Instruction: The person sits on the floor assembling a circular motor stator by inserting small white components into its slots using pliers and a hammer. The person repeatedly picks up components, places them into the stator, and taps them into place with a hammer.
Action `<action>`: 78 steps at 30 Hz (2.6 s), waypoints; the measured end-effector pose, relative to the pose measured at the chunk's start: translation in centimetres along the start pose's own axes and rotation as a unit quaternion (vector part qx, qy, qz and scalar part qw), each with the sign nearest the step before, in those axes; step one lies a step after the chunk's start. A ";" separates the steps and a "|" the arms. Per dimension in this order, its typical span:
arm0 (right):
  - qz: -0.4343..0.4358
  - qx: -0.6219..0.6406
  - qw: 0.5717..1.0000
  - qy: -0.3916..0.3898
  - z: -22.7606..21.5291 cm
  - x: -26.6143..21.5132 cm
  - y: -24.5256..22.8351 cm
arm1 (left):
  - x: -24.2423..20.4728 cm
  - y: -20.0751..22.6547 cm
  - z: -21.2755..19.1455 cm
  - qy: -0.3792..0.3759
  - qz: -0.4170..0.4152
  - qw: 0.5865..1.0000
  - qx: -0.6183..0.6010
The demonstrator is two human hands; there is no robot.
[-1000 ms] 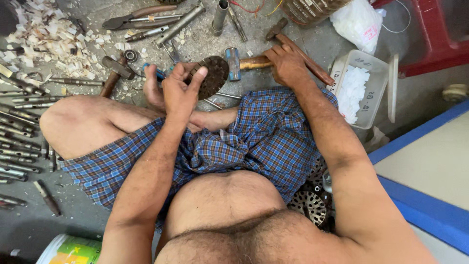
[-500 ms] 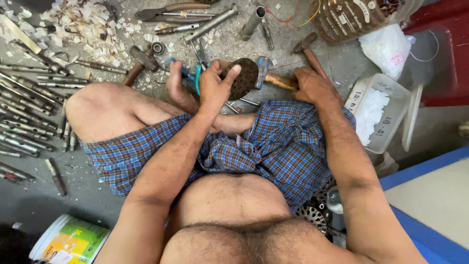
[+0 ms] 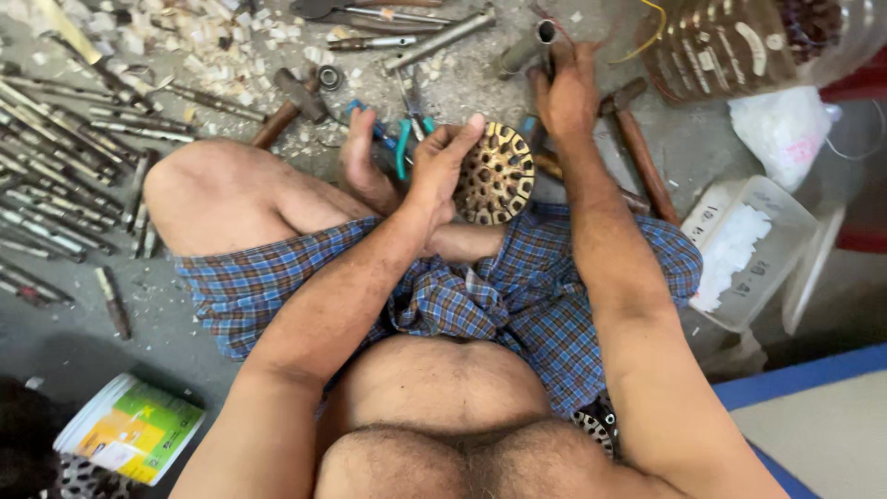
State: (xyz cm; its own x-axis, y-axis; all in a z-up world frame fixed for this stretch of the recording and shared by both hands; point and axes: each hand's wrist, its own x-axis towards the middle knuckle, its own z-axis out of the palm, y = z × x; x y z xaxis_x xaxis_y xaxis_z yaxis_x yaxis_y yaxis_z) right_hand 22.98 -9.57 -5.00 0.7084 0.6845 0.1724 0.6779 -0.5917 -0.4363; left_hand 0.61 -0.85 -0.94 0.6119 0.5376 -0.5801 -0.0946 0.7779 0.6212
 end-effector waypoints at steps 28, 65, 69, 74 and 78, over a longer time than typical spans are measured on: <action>0.036 0.600 0.798 0.052 -17.0 -14.7 -18.7 | 1.5 0.4 2.3 -0.679 -0.172 0.574 -0.423; -0.038 0.282 0.958 0.020 -16.9 -16.6 -23.5 | -4.3 3.1 0.6 -0.492 -0.144 0.821 -0.253; -0.034 0.287 0.957 0.017 -17.0 -16.5 -23.3 | -4.1 2.5 0.3 -0.525 -0.153 0.790 -0.276; -0.036 0.273 0.961 0.020 -16.9 -16.4 -23.7 | -3.9 2.4 0.1 -0.461 -0.157 0.846 -0.217; -0.036 0.265 0.963 0.015 -17.1 -16.2 -24.0 | -3.6 1.8 0.1 -0.425 -0.192 0.850 -0.246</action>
State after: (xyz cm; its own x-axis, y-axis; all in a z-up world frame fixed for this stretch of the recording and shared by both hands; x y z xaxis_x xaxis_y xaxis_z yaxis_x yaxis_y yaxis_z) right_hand -1.42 -13.71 17.77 0.6738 0.6987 0.2405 0.5355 -0.2373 -0.8105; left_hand -1.69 -1.45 2.33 0.9982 -0.0525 0.0307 0.0507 0.9972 0.0552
